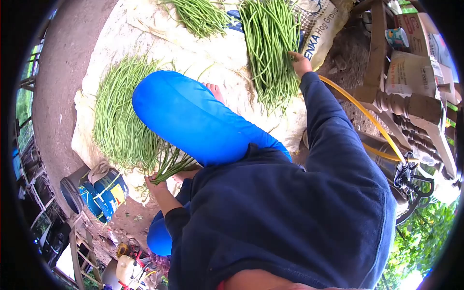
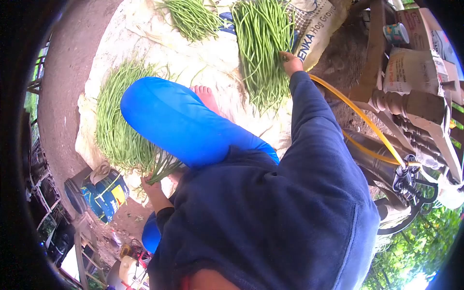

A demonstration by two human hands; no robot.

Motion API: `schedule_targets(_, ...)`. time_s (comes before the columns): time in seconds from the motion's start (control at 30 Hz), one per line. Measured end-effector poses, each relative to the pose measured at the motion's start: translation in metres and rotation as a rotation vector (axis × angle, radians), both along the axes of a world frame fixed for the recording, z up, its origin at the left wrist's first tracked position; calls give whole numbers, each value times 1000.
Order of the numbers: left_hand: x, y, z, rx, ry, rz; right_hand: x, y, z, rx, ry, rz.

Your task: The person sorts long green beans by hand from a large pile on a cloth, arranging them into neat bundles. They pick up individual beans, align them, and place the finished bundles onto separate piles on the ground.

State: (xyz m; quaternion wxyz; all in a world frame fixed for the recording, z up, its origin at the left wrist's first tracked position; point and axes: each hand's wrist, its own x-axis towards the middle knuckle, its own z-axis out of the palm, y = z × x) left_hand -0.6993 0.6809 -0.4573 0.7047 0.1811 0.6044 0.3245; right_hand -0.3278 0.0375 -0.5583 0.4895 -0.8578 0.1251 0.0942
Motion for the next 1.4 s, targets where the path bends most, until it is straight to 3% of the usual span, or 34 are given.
schedule_targets(0.03,3,2,3,-14,-8,-3,-3,1,5,2,2,-7)
schedule_targets(0.13,15,0,18,-29,-6,-1,-4,20,42,-479,43,-103)
schedule_targets(0.17,17,3,21,-26,-12,0,-9,36,55,-645,-152,-157)
schedule_targets(0.23,19,14,28,-4,-46,-90,-4,82,105,-389,-447,-134)
schedule_targets(0.27,24,16,39,-25,-45,-99,-1,120,123,-64,-521,-140)
schedule_targets(0.3,37,13,59,-19,-46,-93,-9,169,175,198,-505,-106)
schedule_targets(0.33,53,5,82,15,-19,-140,-20,210,218,449,-579,38)
schedule_targets(0.4,47,31,85,40,-40,-268,-55,284,316,585,-558,433)
schedule_targets(0.43,60,22,109,72,-47,-276,-65,314,341,581,-676,685)
schedule_targets(0.47,63,29,121,50,-123,-346,-80,355,345,611,-663,853)
schedule_targets(0.5,111,-37,186,132,181,-369,-96,396,342,655,-656,1040)
schedule_targets(0.57,80,24,151,104,-152,-493,-126,467,321,425,-434,1262)
schedule_targets(0.6,83,6,171,254,-129,-457,-122,483,325,284,-142,1558)
schedule_targets(0.63,88,-8,186,399,-96,-423,-139,506,302,297,-72,1611)
schedule_targets(0.67,84,7,179,283,-252,-429,-153,526,277,775,62,1693)
schedule_targets(0.7,83,10,178,310,-279,-431,-173,543,245,818,-93,1665)
schedule_targets(0.73,83,-3,185,351,-332,-398,-171,531,270,909,332,1806)
schedule_targets(0.77,87,-13,194,384,-388,-375,-176,531,266,746,174,1726)
schedule_targets(0.83,82,-6,198,308,-488,-356,-183,538,250,785,457,1610)
schedule_targets(0.97,74,15,231,339,-713,-305,-183,536,261,782,501,1602)
schedule_targets(1.03,56,45,232,360,-662,-323,-180,534,265,726,494,1603)
schedule_targets(1.1,41,67,239,317,-684,-534,-176,533,261,660,474,1608)
schedule_targets(1.17,32,89,236,340,-609,-568,-175,533,251,597,426,1620)
schedule_targets(1.23,33,95,235,719,-344,-714,-171,531,246,456,378,1628)
schedule_targets(1.37,40,84,245,724,-204,-601,-160,533,230,471,443,1505)
schedule_targets(1.4,36,91,245,794,-360,-548,-154,534,226,583,521,1429)
